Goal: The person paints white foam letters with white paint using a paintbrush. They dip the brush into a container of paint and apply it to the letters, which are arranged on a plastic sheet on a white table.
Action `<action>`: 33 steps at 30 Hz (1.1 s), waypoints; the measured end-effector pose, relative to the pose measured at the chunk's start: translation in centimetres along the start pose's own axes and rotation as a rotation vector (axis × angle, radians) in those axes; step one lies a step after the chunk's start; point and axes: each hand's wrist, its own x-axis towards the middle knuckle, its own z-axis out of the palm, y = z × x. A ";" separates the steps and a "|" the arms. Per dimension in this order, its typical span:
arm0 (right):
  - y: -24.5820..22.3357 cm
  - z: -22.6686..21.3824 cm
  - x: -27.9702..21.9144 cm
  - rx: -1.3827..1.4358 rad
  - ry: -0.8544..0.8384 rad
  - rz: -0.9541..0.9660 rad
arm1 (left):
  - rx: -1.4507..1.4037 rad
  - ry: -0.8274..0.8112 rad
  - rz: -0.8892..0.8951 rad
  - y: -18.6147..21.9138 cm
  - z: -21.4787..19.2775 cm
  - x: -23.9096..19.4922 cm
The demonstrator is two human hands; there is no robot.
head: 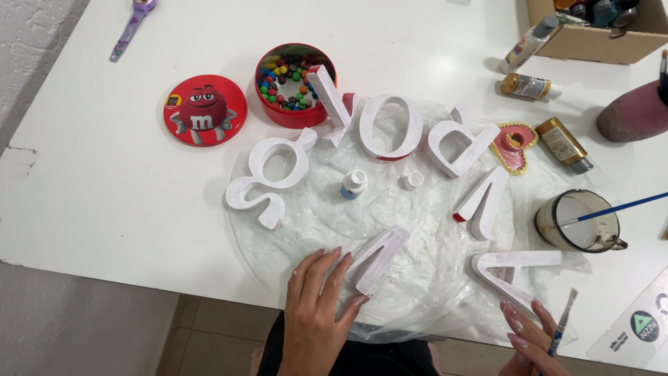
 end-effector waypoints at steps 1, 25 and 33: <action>0.2 -1.4 0.8 0.000 0.001 0.002 | 0.000 -0.002 0.001 0.3 -0.2 0.3; 8.2 -4.1 -2.7 0.046 -0.265 -0.093 | -0.060 0.061 0.056 -0.9 -0.6 1.2; 8.5 -2.5 -3.2 0.065 0.157 -0.148 | -0.072 0.027 0.056 -0.5 -0.4 1.0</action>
